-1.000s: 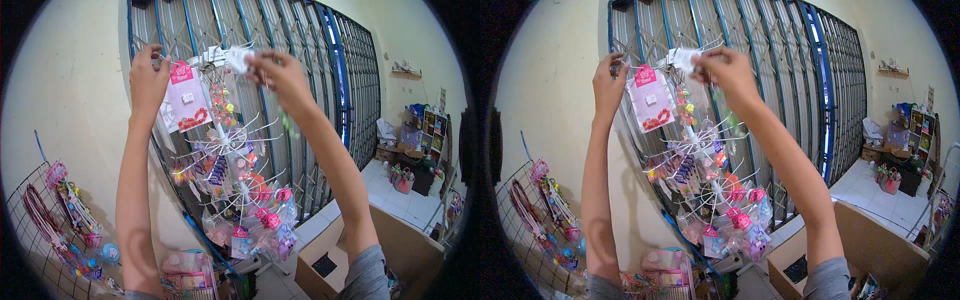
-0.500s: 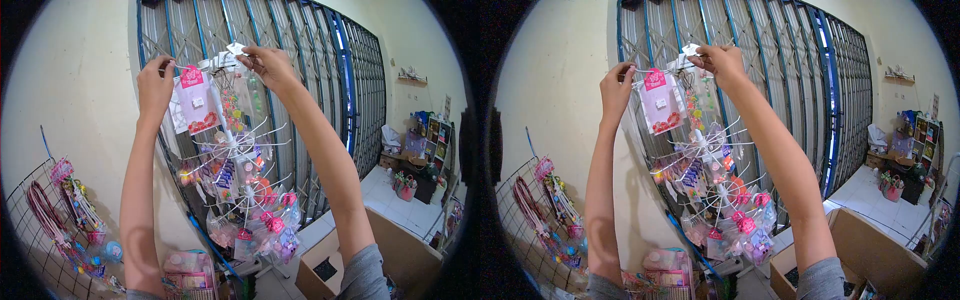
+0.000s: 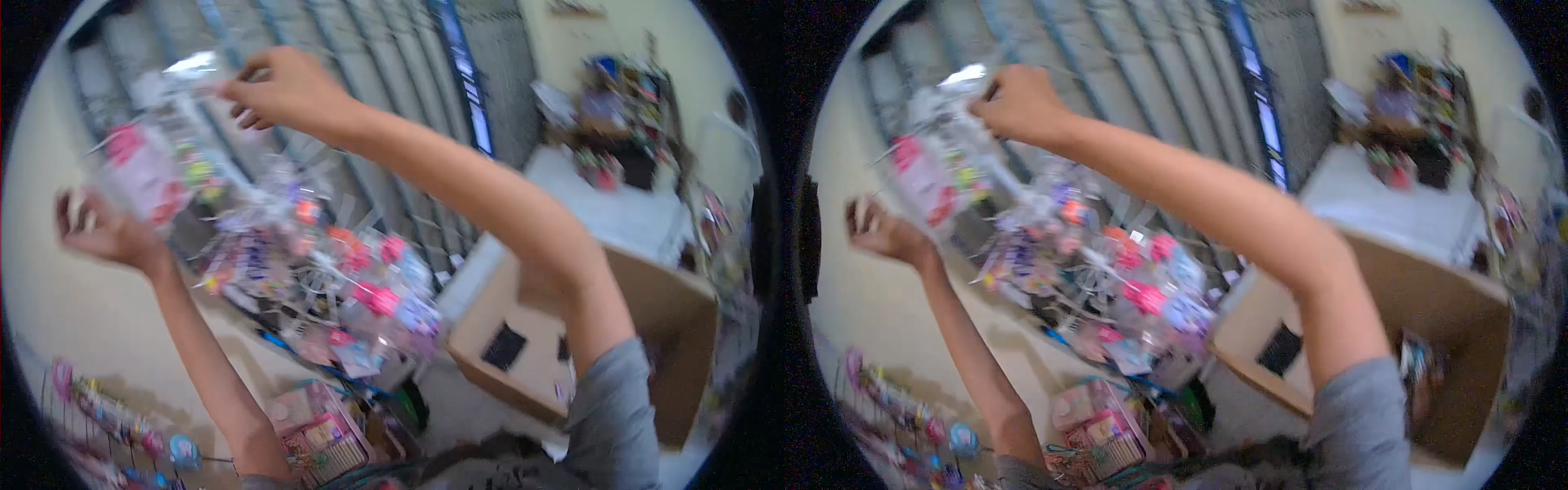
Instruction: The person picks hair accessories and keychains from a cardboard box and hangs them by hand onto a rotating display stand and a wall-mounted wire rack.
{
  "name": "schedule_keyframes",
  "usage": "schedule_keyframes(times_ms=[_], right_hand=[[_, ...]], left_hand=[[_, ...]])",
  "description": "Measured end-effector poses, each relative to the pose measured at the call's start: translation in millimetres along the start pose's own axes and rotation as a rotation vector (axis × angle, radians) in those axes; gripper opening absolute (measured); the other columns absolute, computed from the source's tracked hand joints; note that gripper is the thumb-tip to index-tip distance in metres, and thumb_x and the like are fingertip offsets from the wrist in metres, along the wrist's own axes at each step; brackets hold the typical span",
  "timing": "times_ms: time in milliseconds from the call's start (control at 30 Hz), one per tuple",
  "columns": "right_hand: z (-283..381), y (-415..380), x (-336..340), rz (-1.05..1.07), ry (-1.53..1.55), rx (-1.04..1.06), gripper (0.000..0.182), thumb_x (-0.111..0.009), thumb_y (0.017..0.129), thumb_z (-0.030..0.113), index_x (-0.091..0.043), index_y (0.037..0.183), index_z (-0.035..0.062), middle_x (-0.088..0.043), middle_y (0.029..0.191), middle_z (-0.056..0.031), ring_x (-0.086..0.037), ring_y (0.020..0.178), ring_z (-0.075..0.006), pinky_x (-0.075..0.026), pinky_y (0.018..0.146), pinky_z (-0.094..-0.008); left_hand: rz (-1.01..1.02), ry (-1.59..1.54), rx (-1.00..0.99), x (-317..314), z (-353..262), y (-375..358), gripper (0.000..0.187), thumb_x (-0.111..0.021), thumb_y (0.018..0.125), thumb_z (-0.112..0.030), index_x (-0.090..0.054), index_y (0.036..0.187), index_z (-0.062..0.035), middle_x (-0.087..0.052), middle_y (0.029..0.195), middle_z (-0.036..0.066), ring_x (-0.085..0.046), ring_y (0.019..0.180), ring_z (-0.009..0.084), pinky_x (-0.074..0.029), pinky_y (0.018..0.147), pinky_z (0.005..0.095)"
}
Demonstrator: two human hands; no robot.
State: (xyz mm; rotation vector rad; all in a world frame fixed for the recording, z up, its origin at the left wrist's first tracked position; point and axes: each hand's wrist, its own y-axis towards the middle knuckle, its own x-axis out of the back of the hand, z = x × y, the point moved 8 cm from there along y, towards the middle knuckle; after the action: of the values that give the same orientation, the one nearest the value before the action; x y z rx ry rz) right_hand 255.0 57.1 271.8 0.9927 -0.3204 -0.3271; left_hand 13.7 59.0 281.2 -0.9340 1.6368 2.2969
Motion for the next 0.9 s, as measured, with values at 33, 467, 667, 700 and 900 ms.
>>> schedule_keyframes(times_ms=[33, 467, 667, 700, 900], right_hand=[[-1, -29, 30, -0.065, -0.041, -0.081, 0.036, -0.056, 0.072, 0.028, -0.052, 0.079, -0.0064, -0.058, 0.069, -0.0121, -0.058, 0.060, -0.0158, -0.047, 0.053, -0.0233], [-19, -478, 265, 0.477, -0.739, -1.182, 0.016, -0.053, 0.068, 0.014, -0.056, 0.078, 0.0028, -0.059, 0.070, -0.0112, -0.057, 0.064, -0.0228, -0.044, 0.060, -0.0311], [-69, -642, 279, 0.746, -0.803, -1.488, 0.020, -0.059, 0.058, 0.014, -0.059, 0.077, 0.0088, -0.058, 0.076, -0.0127, -0.055, 0.074, -0.0257, -0.045, 0.063, -0.0331], [-77, -664, 277, 0.848, -0.794, -1.549, 0.021, -0.060, 0.057, 0.014, -0.059, 0.078, 0.0112, -0.057, 0.075, -0.0127, -0.055, 0.073, -0.0250, -0.045, 0.062, -0.0336], [-119, -715, 247, 0.967, -0.965, -1.483, 0.030, -0.066, 0.053, 0.023, -0.058, 0.077, 0.0066, -0.057, 0.076, -0.0103, -0.056, 0.075, -0.0248, -0.046, 0.061, -0.0366]], left_hand=[[0.024, -0.151, 0.151, -8, -27, -16, 0.027, -0.052, 0.074, -0.012, -0.043, 0.092, 0.0054, -0.046, 0.097, 0.011, -0.050, 0.066, 0.0159, -0.040, 0.056, 0.0254], [2.055, -1.431, -0.041, -89, -489, -395, 0.022, -0.050, 0.072, -0.018, -0.051, 0.090, -0.0039, -0.055, 0.081, 0.016, -0.054, 0.075, 0.0269, -0.042, 0.066, 0.0335], [2.444, -1.194, -0.674, 35, -575, -546, 0.023, -0.053, 0.060, -0.015, -0.057, 0.080, -0.0040, -0.056, 0.083, 0.017, -0.055, 0.077, 0.0300, -0.045, 0.065, 0.0381], [2.456, -1.201, -0.646, 49, -578, -565, 0.022, -0.054, 0.059, -0.015, -0.056, 0.078, -0.0037, -0.056, 0.081, 0.017, -0.055, 0.076, 0.0302, -0.045, 0.064, 0.0376], [2.791, -0.992, -0.578, 121, -556, -608, 0.039, -0.062, 0.053, -0.020, -0.055, 0.089, -0.0055, -0.053, 0.096, 0.015, -0.053, 0.086, 0.0269, -0.044, 0.071, 0.0357]])
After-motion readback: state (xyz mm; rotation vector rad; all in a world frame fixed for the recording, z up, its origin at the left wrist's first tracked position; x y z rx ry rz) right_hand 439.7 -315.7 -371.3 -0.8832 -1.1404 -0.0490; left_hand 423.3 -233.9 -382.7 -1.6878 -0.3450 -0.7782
